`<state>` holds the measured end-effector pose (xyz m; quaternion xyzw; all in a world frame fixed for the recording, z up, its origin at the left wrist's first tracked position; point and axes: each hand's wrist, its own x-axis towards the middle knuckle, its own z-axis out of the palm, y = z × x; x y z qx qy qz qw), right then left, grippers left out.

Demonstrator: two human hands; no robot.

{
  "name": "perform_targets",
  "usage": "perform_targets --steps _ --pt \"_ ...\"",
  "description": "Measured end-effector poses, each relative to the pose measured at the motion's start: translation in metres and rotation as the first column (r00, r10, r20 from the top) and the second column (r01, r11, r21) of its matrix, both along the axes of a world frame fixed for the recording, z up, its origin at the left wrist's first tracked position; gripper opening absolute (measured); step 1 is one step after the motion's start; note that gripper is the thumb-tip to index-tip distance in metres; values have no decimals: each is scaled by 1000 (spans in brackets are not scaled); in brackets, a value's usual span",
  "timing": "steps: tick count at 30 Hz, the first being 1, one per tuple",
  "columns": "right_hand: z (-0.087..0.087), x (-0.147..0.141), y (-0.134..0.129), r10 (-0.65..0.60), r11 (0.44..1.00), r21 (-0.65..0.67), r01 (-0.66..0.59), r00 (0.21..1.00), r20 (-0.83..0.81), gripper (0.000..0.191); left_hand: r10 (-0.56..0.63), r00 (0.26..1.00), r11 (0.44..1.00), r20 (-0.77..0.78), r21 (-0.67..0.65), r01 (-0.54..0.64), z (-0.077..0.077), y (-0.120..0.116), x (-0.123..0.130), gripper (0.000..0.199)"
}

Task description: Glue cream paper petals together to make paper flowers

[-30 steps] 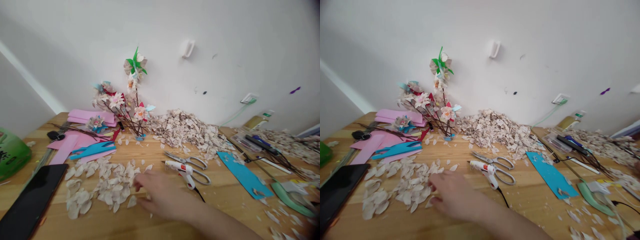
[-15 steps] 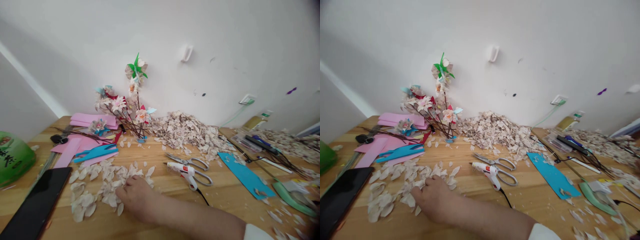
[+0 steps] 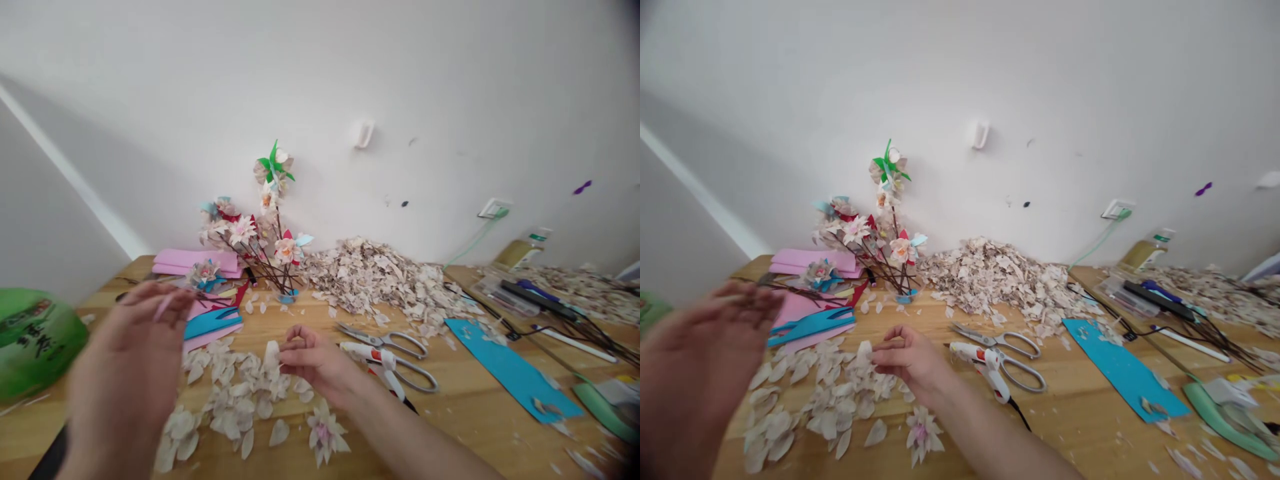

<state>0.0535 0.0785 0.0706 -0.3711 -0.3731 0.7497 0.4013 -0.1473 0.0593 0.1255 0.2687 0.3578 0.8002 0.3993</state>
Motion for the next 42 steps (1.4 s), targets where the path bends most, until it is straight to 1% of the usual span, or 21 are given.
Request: perform_targets --steps 1,3,4,5,7,9,11,14,16,18,21,23,26,28,33,36,39,42 --pt "2 1 -1 -35 999 -8 35 998 -46 44 -79 997 996 12 -49 79 -1 4 17 11" --pt "5 3 -2 -110 994 -21 108 986 -124 43 -175 984 973 -29 -157 168 -10 3 48 24" --pt "7 4 -3 -144 990 -28 141 977 -156 43 -292 955 931 -48 -241 273 -16 0 61 30" --pt "8 5 -3 -173 985 -34 170 968 -183 43 -381 924 889 -34 -286 356 -22 -3 72 35" --pt "10 8 -6 -214 977 -48 209 951 -225 41 -451 892 859 15 -264 439 -32 -10 88 41" --pt "11 9 -9 -238 971 -60 230 937 -257 39 -444 894 871 62 -205 447 -38 -15 96 43" --pt "11 10 -13 -249 969 -70 239 927 -281 36 -409 906 891 104 -166 422 -40 -15 100 42" --pt "10 12 -18 -242 970 -55 236 928 -282 36 -377 915 902 141 -167 397 -38 -13 100 42" --pt "10 14 -19 -232 970 4 241 939 -252 35 -395 910 888 129 -201 414 -37 -11 98 46" --pt "10 18 -19 -244 960 90 267 948 -204 33 -439 893 859 96 -246 449 -36 -9 96 48" --pt "7 22 -17 -313 919 207 336 940 -136 34 -512 856 810 64 -294 507 -37 -9 98 50" --pt "4 23 -16 -363 893 236 383 923 -123 36 -534 841 789 86 -306 533 -40 -9 100 51" --pt "2 22 -17 -410 876 213 433 901 -143 39 -536 835 777 123 -315 545 -45 -9 104 50" --pt "3 23 -19 -417 880 179 441 895 -156 39 -539 833 774 125 -317 548 -48 -9 105 50" --pt "8 28 -27 -359 924 66 376 914 -189 36 -575 807 746 137 -318 585 -49 -8 105 52" --pt "9 30 -29 -352 930 27 366 910 -218 36 -598 788 725 145 -320 610 -50 -8 106 50" --pt "9 29 -30 -389 915 7 403 887 -247 36 -609 776 711 163 -323 625 -53 -7 107 44" --pt "7 27 -30 -453 883 11 469 858 -243 36 -606 771 699 197 -330 634 -58 -6 108 36"
